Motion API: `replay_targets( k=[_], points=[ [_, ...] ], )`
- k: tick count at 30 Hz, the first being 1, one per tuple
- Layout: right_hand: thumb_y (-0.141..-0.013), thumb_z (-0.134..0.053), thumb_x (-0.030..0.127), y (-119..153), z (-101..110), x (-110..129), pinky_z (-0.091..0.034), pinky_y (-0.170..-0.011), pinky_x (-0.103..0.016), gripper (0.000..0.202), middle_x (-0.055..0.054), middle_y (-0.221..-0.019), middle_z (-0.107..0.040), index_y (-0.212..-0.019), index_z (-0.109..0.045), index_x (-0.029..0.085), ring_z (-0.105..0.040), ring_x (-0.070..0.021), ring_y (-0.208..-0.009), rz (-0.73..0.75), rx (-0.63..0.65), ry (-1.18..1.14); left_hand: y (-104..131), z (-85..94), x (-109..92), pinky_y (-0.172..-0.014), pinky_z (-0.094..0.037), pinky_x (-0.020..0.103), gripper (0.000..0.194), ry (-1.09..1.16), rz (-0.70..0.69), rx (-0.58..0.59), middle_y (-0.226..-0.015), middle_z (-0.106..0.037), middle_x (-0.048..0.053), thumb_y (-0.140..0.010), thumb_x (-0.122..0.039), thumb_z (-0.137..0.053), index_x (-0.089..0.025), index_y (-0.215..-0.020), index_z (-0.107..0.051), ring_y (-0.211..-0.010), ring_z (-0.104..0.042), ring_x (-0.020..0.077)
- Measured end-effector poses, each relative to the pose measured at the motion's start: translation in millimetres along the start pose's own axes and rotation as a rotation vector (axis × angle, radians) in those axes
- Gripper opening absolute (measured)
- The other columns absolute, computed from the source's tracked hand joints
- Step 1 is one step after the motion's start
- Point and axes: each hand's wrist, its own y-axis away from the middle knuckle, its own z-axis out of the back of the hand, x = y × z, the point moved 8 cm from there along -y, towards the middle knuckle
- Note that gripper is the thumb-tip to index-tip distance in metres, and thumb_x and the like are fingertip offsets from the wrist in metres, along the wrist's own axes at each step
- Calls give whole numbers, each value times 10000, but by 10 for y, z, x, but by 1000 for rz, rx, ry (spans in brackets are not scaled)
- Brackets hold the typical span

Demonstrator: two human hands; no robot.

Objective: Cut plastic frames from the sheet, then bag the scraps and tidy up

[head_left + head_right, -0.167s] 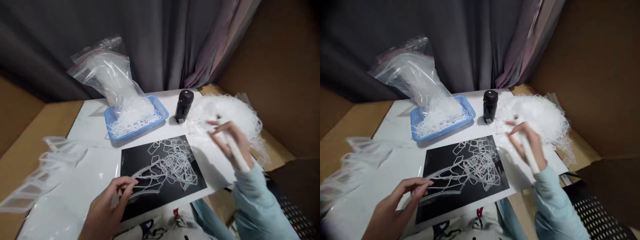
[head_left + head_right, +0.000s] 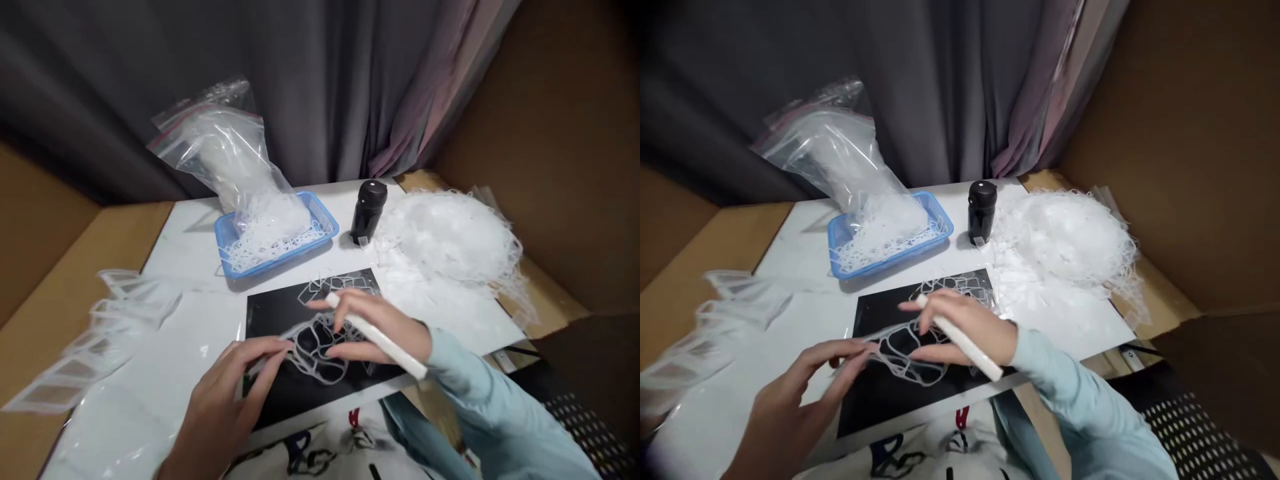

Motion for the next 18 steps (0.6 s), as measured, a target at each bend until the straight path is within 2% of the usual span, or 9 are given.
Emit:
replay_targets(
  k=[2,3,5,7,9,12,15,18],
  points=[
    [-822,-756,228,-185,-207,121,-529,-875,-316,210,-81,-1095,-725,-829,-549,197,-666,-174,-1010,83,143,-55,-44,26,-88,-841,-515,154,90,52,-38,-51,-927,-698,-51,-949,-244,-583,-262,-1036,-593,-838,-673,84],
    [-847,-728,223,-269,-239,176,-536,-841,-297,183,-67,-1017,-734,-812,-551,191,-679,-162,-959,109,187,-87,-51,38,-96,-856,-515,160,123,95,-25,-73,-935,-696,-48,-939,-215,-595,-262,-1051,-594,-854,-672,86],
    [-898,-658,205,-422,-184,297,-549,-785,-266,148,-46,-898,-725,-798,-553,177,-700,-142,-880,135,226,-172,-32,89,-67,-927,-511,209,219,183,29,-141,-1020,-687,-23,-911,-172,-620,-264,-1107,-589,-962,-664,113],
    [-915,-631,195,-547,-15,452,-562,-789,-265,143,-42,-877,-714,-801,-551,164,-713,-140,-885,142,206,-233,25,181,-3,-1020,-488,319,342,238,100,-244,-1184,-639,26,-876,-158,-648,-262,-1191,-567,-1124,-616,177],
    [-895,-660,191,-629,215,649,-572,-811,-273,151,-36,-881,-708,-795,-552,156,-717,-145,-900,164,133,-234,98,280,66,-1065,-457,434,417,270,171,-345,-1318,-559,64,-846,-182,-676,-261,-1236,-548,-1227,-554,245],
    [-854,-708,165,-663,568,948,-584,-814,-274,155,-13,-874,-708,-795,-565,155,-718,-145,-892,216,-34,-150,185,375,130,-1065,-439,501,400,303,236,-439,-1366,-519,74,-839,-215,-682,-265,-1216,-559,-1275,-513,289],
    [-828,-731,123,-617,843,1219,-599,-781,-266,171,12,-834,-697,-798,-569,165,-719,-145,-882,322,-216,-88,224,400,141,-1036,-450,471,393,276,222,-467,-1356,-526,75,-843,-207,-680,-262,-1213,-560,-1288,-501,286],
    [-838,-693,50,-526,1065,1447,-593,-780,-252,188,37,-775,-619,-811,-558,177,-711,-148,-915,475,-429,-56,231,348,186,-988,-473,410,391,238,204,-431,-1345,-533,76,-865,-204,-660,-256,-1236,-550,-1270,-512,261]
  ],
)
